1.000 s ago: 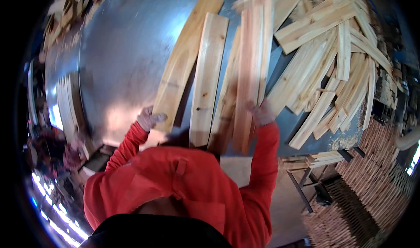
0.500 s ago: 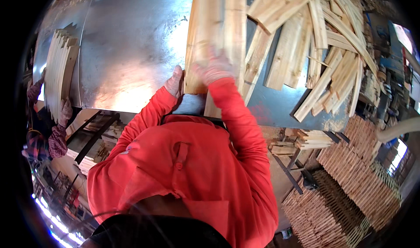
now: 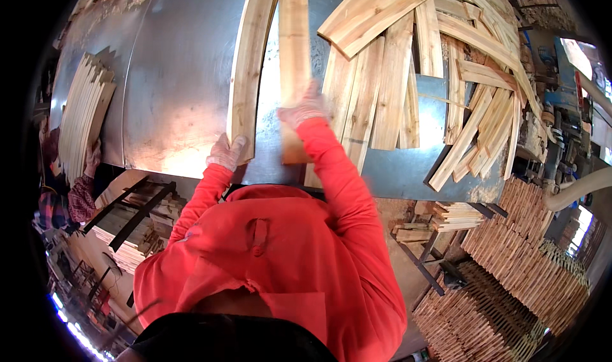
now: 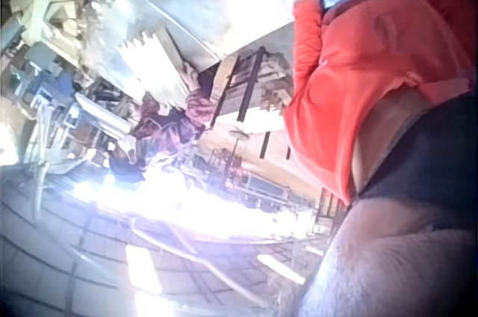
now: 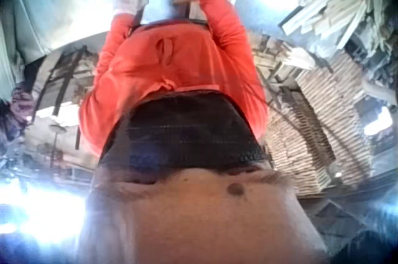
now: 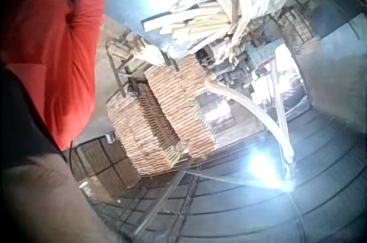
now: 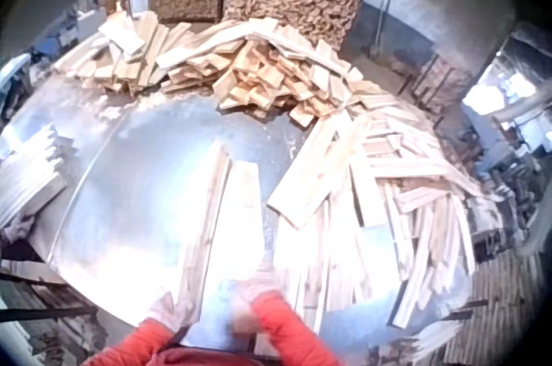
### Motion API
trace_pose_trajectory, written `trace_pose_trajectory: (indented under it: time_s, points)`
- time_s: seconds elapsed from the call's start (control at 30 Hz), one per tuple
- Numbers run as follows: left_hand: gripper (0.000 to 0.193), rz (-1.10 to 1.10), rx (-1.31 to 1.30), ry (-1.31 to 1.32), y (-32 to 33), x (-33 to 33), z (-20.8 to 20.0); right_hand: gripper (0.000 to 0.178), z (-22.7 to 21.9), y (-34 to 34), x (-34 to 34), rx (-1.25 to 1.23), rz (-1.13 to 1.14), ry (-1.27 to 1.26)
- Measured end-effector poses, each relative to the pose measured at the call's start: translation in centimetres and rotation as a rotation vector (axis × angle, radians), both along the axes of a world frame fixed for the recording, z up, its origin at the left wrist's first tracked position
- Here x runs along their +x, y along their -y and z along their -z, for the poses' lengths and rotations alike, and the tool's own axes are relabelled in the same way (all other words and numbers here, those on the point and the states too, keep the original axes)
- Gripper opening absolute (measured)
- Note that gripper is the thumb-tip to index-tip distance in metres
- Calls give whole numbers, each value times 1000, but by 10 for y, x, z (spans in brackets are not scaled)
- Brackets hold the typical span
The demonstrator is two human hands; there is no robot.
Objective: The person repeatedly picks up thin wooden planks from a pile on a metal table and stacks them into a neat pile. The person handles the planks one by one or in small groups, aligning them carefully before placing them on the growing stack.
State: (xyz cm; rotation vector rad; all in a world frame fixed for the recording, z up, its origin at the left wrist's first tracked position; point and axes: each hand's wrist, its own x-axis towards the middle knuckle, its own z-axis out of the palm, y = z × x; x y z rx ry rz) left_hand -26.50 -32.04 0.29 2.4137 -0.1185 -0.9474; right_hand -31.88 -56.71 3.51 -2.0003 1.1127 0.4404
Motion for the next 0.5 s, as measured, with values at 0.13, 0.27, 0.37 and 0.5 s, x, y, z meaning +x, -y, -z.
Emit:
trace_pose_trajectory:
  time_s: [0.13, 0.27, 0.37, 0.5]
  points:
    - [71, -144, -367, -133, -6, -5, 25, 101, 36, -25, 21, -49, -240, 104]
    - [61, -337, -637, -334, -8, 0, 35, 91, 24, 81, 57, -810, 313, 389]
    - [58, -334, -652, -344, -7, -1, 27, 122, 24, 171, 101, -750, 629, 54]
    - [52, -370, -499, -222, 1, 20, -27, 92, 51, 212, 94, -282, 676, 310]
